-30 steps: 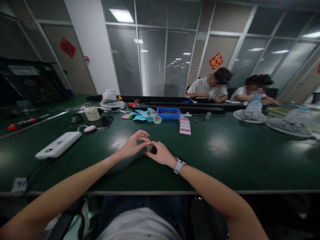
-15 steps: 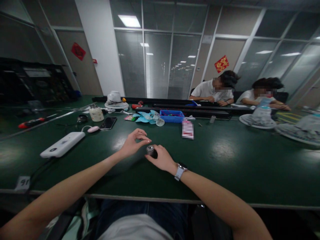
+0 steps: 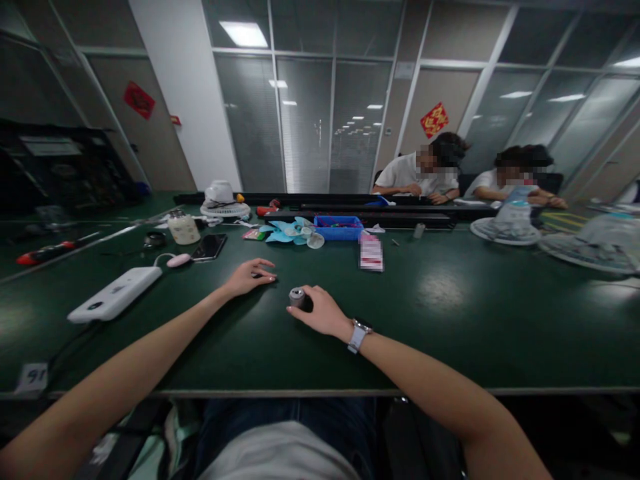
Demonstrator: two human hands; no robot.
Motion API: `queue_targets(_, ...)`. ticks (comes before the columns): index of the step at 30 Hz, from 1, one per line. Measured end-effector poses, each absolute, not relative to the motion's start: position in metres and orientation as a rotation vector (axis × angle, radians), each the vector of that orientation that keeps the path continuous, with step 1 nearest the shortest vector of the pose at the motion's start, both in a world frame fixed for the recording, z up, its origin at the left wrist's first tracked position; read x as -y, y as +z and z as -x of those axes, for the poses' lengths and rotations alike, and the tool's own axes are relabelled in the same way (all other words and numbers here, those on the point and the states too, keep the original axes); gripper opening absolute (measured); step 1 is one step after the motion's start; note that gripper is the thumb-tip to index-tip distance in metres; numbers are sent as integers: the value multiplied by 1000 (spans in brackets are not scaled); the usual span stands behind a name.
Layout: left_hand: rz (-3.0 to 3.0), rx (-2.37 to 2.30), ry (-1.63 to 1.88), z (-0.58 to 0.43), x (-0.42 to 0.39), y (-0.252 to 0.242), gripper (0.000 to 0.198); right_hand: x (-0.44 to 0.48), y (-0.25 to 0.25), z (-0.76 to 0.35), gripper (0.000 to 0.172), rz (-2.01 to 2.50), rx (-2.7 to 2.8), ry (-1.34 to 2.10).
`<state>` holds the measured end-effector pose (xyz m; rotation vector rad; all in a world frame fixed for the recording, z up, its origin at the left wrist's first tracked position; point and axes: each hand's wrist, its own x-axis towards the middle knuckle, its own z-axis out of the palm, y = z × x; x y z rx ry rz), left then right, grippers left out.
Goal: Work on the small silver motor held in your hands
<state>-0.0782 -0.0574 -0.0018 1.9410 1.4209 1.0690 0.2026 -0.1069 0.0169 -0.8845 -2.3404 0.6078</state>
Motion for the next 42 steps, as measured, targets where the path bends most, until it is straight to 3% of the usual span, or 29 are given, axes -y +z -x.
queue_targets(5,-1928,-1402,1002,81,57,2,68,107,17,-202,39,919,2331,635)
queue_targets(11,-1917,-1434,1030,74,63,8,52,108,18,-202,37,900,2325,611)
queue_targets(19,-1940,-1134,1384,11,100,35,34,105,13,-201,34,889,2330,575)
queue_targets(34,-2043,-1080,1391,-13,118,33,8,105,13,-199,36,906,2314,540)
queue_targets(42,-2070,-1106,1364,-15,122,33,18,103,10,-200,37,868,2314,543)
